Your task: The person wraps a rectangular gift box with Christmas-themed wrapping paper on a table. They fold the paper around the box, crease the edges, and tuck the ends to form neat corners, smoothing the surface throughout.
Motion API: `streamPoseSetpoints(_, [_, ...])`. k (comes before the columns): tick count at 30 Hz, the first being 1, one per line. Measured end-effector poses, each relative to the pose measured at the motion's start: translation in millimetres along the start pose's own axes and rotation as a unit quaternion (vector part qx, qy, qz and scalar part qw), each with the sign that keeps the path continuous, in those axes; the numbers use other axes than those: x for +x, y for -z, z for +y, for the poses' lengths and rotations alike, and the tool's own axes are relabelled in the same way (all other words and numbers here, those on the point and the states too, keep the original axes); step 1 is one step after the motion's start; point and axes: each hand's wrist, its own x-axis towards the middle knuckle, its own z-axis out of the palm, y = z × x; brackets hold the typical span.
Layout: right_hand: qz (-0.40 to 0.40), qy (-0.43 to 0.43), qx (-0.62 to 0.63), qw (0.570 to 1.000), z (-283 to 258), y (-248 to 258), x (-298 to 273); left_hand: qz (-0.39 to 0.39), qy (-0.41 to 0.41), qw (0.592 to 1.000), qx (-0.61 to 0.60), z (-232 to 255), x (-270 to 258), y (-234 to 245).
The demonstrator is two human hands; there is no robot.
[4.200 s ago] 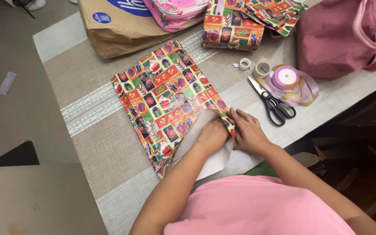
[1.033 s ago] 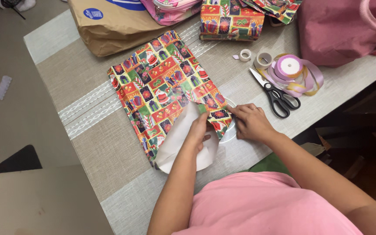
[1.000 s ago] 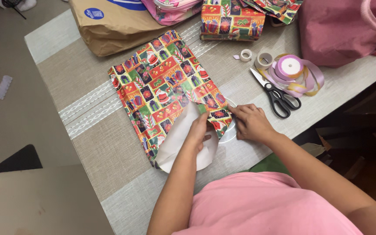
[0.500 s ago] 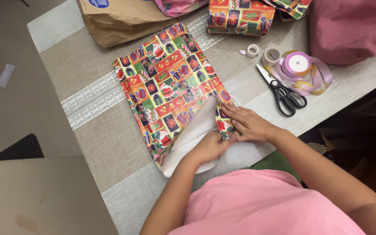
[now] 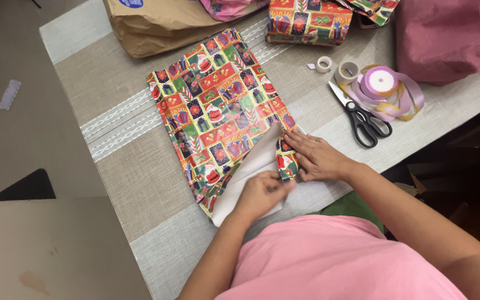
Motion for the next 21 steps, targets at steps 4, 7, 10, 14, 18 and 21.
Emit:
streamPoseSetpoints(4, [0.006, -0.022, 0.016, 1.0, -5.8, 0.1, 1.4, 0.153, -0.041, 0.958, 0.239, 7.2, 13.8, 8.5])
streamPoseSetpoints(7, [-0.013, -0.04, 0.018, 0.999, -7.3, 1.7, 0.8, 0.22, -0.157, 0.909, 0.316, 2.0, 38.0, 17.3])
streamPoseSetpoints(10, [0.011, 0.018, -0.013, 1.0, -6.6, 2.4, 0.0, 0.191, -0.056, 0.957, 0.21, -5.5, 57.2, 24.6])
streamPoseSetpoints(14, [-0.018, 0.023, -0.035, 0.999, -6.0, -1.4, -3.2, 0.178, 0.043, 0.963, 0.2, -12.6, 60.9, 22.4])
streamPoseSetpoints(18, [-0.006, 0.015, 0.003, 1.0, -8.8, -0.9, -5.2, 0.158, 0.014, 0.932, 0.325, -15.8, 53.6, 6.3])
streamPoseSetpoints(21, [0.055, -0.012, 0.108, 0.993, -12.0, 5.9, -2.6, 0.139, 0.015, 0.921, 0.363, -21.1, 52.6, -5.5])
